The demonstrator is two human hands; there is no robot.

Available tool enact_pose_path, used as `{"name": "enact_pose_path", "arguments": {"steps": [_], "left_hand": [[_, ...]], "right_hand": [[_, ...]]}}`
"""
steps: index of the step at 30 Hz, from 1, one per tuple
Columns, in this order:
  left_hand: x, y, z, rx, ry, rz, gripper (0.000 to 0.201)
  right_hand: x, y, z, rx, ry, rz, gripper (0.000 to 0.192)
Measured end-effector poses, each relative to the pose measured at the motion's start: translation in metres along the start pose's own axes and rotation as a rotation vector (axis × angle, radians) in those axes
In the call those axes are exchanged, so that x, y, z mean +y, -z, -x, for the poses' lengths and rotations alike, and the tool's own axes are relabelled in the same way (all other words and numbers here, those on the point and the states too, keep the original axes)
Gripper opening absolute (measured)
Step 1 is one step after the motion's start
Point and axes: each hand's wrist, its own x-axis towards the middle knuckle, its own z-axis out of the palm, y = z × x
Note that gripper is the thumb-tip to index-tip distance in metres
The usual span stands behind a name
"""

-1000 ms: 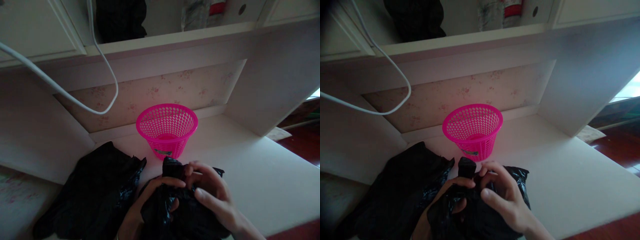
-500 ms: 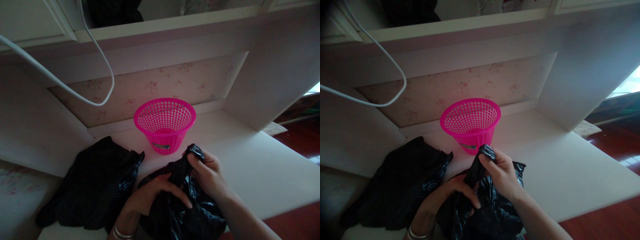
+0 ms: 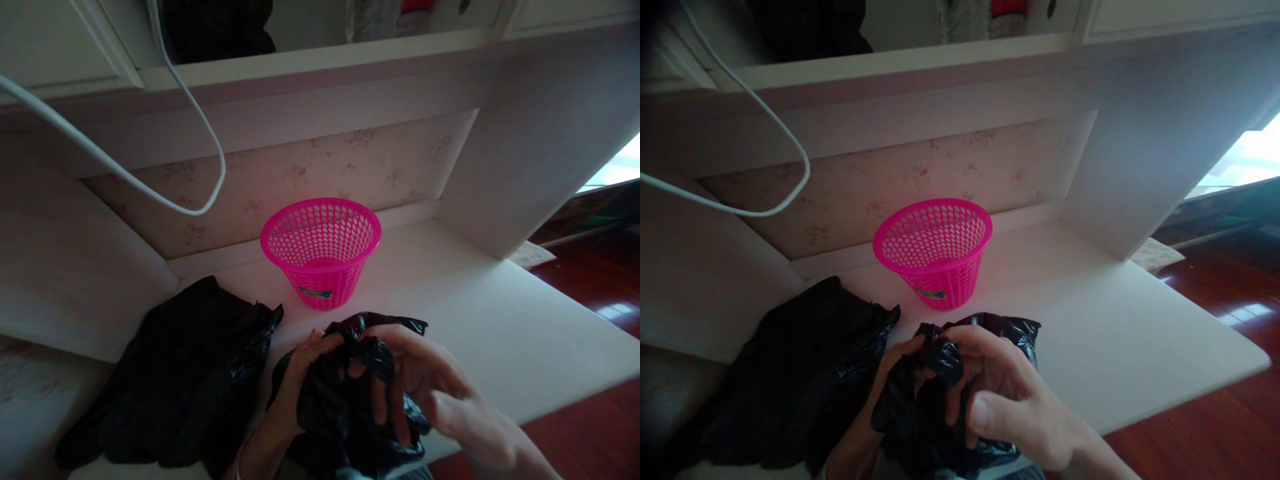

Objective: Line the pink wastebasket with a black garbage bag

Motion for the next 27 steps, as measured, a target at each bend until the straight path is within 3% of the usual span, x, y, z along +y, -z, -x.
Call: {"name": "enact_pose_path", "arguments": {"steps": [5,9,14,16,20,24,27], "left_hand": [[0.008,-0.012,-0.006,-0.015,-0.074,-0.178,0.014],[0.006,-0.010,0.000,0.030,-0.085,-0.209,0.035],[0.002,-0.009,-0.002,0.205,-0.112,-0.228,0.038],[0.004,-0.011,-0.004,0.206,-0.134,-0.228,0.035],[0.012,-0.011,-0.004,0.010,-0.264,-0.258,0.025],[0.025,-0.008,-0.003,-0.189,-0.414,-0.320,0.019],[0.040,-0.006,0.000,-0.357,-0.355,-0.386,0.019]], "right_hand": [[0.014,-0.006,0.006,0.167,-0.102,-0.074,0.024],[0.025,-0.011,0.009,0.169,-0.119,-0.033,0.028],[0.035,-0.010,0.014,0.195,-0.039,0.291,0.033],[0.037,-0.010,0.015,0.173,-0.076,0.455,0.027],[0.036,-0.010,0.010,0.283,-0.051,0.917,0.062],[0.024,-0.004,-0.001,0.339,0.355,1.472,0.050],[0.015,0.004,-0.008,0.196,0.590,1.609,0.047]]}}
